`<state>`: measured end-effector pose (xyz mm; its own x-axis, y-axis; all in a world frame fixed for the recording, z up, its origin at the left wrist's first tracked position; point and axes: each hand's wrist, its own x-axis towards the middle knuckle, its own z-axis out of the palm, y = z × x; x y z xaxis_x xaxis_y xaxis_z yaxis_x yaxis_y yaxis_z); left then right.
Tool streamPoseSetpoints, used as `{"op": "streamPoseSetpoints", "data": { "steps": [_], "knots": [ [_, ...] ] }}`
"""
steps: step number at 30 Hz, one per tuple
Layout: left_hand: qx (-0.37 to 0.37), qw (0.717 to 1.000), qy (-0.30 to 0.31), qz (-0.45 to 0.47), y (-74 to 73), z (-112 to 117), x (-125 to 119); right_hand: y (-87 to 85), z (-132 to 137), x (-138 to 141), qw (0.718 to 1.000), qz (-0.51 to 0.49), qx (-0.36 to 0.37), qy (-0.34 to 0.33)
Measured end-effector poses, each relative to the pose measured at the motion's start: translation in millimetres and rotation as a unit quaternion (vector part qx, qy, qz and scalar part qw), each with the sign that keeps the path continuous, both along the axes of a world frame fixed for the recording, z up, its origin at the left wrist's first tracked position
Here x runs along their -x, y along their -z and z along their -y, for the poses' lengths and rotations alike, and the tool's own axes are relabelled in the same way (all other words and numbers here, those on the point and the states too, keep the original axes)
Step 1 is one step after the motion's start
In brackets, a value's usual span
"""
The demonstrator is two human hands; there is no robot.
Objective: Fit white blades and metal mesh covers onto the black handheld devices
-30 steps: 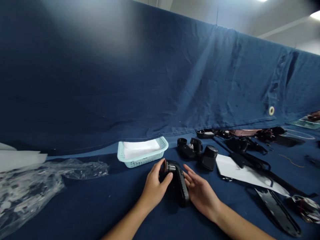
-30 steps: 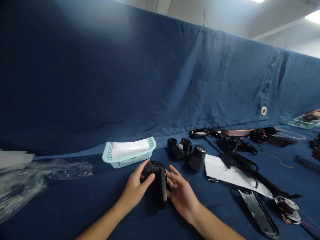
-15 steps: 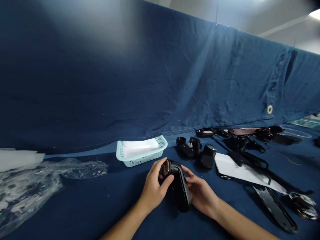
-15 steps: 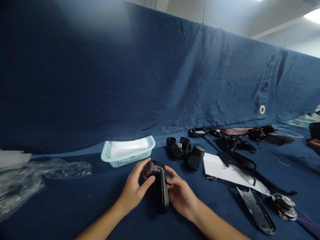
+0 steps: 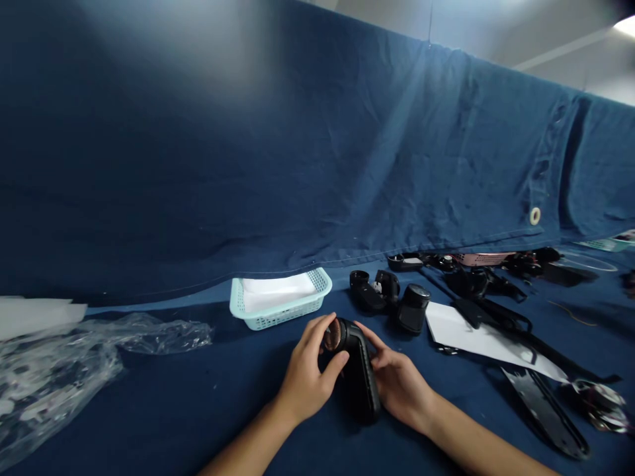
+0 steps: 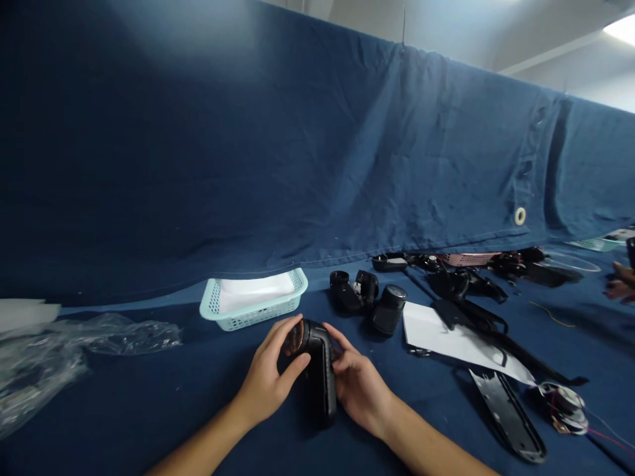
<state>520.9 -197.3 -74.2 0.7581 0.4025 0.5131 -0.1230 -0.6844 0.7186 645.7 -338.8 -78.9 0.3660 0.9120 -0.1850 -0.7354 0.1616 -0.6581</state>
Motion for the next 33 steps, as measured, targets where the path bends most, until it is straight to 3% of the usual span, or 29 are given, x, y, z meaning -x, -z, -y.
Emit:
{"op": "streamPoseSetpoints", "data": {
  "steps": [25,33],
  "knots": [
    [-0.09,0.996,-0.009,0.0,3.5,-2.0,3.0,1.6,1.5,3.6,0.999,0.036,0.014,0.025],
    [-0.105,0.994,-0.006,-0.005,5.1,-2.1,5.7,2.2,0.2,4.1,0.998,0.045,-0.015,0.027]
  ]
}}
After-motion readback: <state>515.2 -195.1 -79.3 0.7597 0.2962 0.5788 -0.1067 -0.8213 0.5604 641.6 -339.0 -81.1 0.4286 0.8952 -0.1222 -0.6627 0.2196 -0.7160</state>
